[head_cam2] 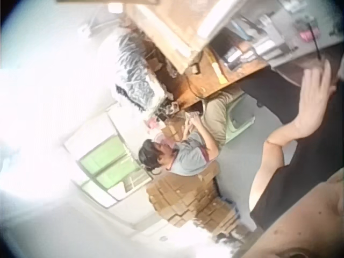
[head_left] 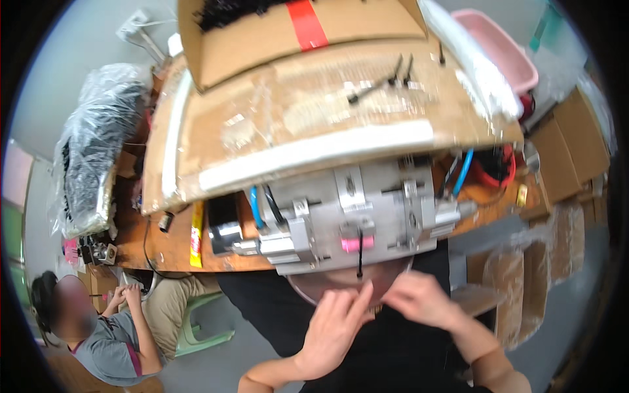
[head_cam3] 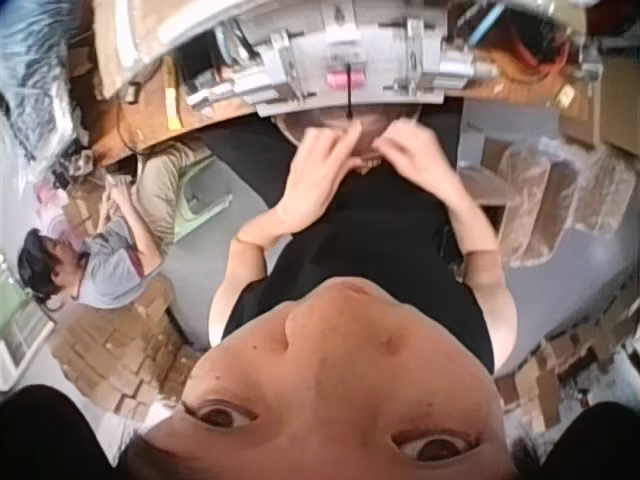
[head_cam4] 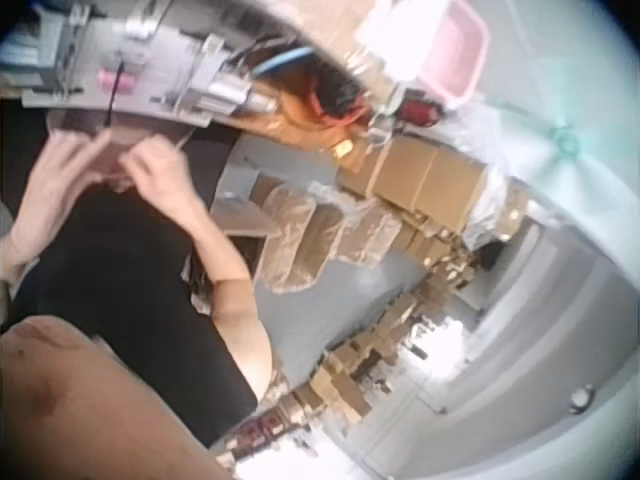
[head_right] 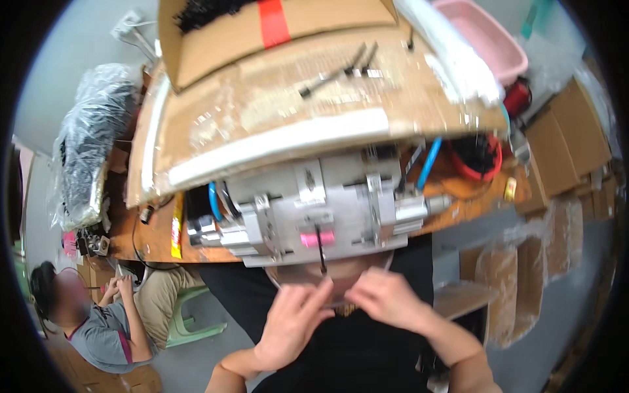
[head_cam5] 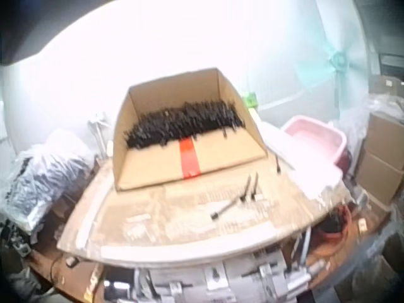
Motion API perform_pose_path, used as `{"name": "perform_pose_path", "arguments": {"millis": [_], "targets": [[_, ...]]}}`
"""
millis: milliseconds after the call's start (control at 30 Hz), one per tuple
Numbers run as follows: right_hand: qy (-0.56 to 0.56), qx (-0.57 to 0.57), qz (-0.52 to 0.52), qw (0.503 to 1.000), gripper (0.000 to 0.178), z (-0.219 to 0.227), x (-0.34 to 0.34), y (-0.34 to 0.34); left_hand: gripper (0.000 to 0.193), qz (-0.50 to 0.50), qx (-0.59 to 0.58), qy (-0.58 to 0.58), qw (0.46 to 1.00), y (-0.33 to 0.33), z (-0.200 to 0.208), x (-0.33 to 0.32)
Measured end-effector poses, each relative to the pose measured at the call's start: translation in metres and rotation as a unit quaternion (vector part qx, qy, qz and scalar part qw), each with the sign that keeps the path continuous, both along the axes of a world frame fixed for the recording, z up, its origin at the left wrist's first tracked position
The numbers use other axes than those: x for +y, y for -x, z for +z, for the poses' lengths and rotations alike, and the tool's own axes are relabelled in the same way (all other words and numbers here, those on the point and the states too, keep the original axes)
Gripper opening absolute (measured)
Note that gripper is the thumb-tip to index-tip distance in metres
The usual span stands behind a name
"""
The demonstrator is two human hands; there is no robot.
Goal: The person assembles black cable ties by inserting the head into a pink fixture on a metal machine and pulling the tail through to secure it. They repeatedly pick up ties from a cardboard box, process them one by one, and place the finished items into a pink bowl.
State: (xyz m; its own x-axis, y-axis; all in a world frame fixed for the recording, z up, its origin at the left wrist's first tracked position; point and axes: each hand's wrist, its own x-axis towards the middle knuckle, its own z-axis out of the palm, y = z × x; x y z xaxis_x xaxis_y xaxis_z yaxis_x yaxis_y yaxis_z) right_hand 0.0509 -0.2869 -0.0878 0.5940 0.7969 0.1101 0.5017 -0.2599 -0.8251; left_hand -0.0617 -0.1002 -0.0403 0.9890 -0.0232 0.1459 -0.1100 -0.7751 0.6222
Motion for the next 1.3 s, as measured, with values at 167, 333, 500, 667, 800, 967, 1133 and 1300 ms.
{"name": "perform_pose_path", "arguments": {"millis": [167, 333, 500, 667, 800, 967, 1133, 1300], "targets": [[0.202, -0.068, 0.121, 0.969, 0.030, -0.160, 0.010, 0.048, 0.034, -0.065, 0.038, 0.070, 0.995, -0.015, 0.000, 0.009], [0.178, -0.014, 0.174, 0.968, 0.037, -0.220, 0.006, 0.053, 0.031, -0.080, 0.014, 0.136, 0.987, -0.024, 0.006, 0.009], [0.304, -0.023, 0.284, 0.909, 0.044, -0.190, -0.005, 0.047, 0.031, -0.053, 0.045, 0.183, 0.981, -0.010, 0.009, 0.017], [0.264, -0.002, 0.278, 0.924, 0.047, -0.187, -0.017, 0.042, 0.022, 0.001, 0.074, 0.193, 0.978, -0.037, 0.069, 0.078], [0.160, 0.088, 0.350, 0.919, 0.037, -0.035, 0.016, -0.005, 0.022, 0.154, -0.198, 0.108, 0.962, -0.139, 0.100, 0.203], [0.001, -0.144, 0.011, 0.989, 0.011, 0.156, 0.045, -0.142, 0.044, 0.307, -0.266, -0.036, 0.913, -0.253, 0.126, 0.375], [0.035, -0.380, -0.292, 0.877, 0.033, 0.204, 0.084, -0.382, 0.053, 0.365, -0.193, -0.021, 0.910, -0.311, 0.121, 0.380], [0.124, -0.188, -0.288, 0.931, 0.031, 0.202, 0.126, -0.454, 0.040, 0.354, -0.226, -0.107, 0.901, -0.332, 0.090, 0.398]]}}
